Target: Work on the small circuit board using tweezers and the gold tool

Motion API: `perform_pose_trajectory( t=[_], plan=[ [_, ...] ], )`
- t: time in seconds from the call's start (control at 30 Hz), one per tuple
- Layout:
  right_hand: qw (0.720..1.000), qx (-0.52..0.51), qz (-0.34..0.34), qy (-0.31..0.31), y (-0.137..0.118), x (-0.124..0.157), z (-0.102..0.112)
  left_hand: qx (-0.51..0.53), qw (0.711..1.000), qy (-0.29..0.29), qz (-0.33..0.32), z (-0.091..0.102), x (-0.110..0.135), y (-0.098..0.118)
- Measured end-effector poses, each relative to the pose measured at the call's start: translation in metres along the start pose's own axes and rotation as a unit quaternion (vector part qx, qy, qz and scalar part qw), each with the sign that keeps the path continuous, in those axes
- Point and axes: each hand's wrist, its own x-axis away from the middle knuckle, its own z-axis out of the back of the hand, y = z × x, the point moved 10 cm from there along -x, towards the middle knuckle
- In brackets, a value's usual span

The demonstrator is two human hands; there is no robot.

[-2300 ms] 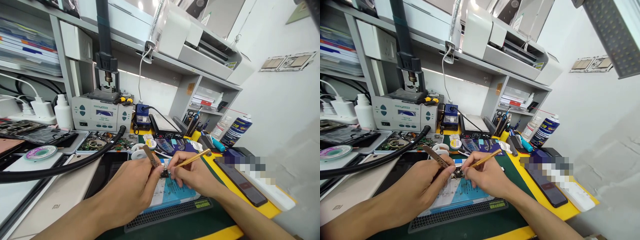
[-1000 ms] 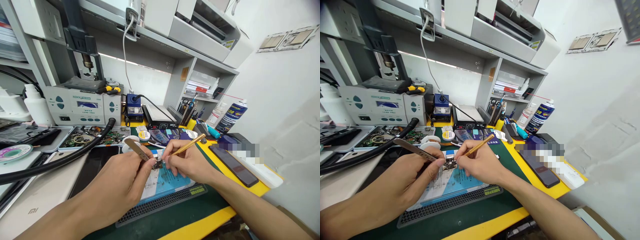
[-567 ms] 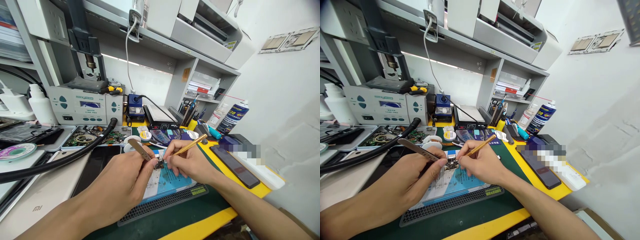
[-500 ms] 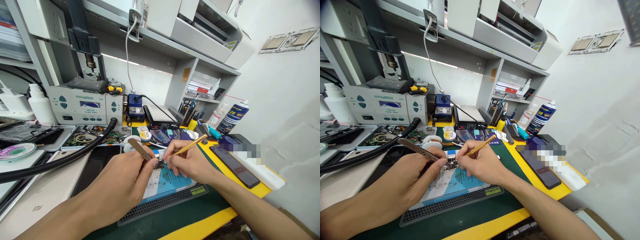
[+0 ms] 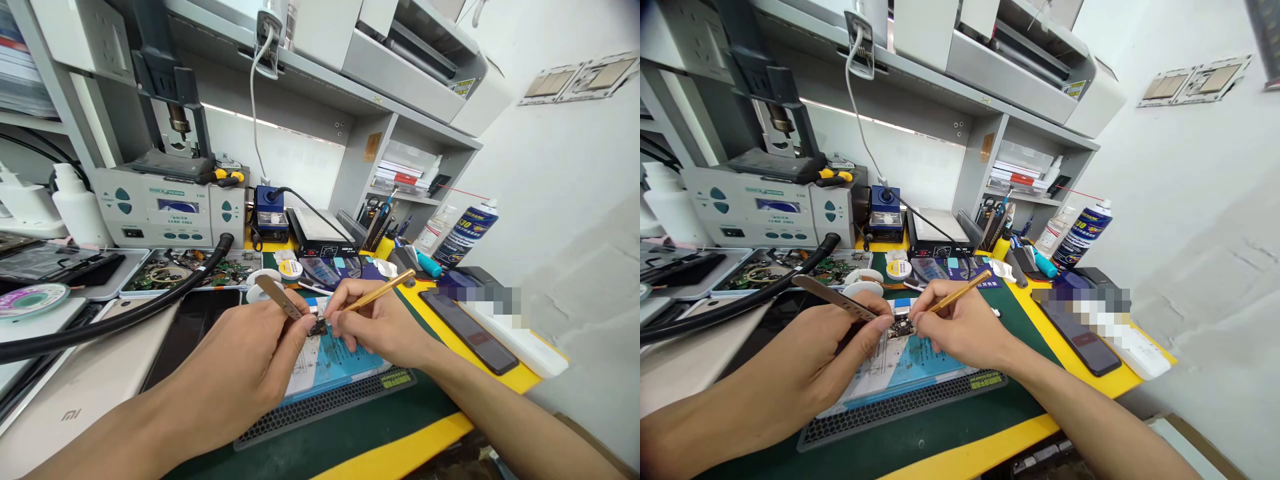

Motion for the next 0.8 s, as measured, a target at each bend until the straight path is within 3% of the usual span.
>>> perform_pose_trajectory(
  t=[0.8],
  plan=[
    [1.000, 0.008, 0.027, -0.001, -0.0020, 0.0013, -0.0011, -0.005, 0.999, 0.025, -0.044, 0.0003, -0.0008, 0.0017]
  ],
)
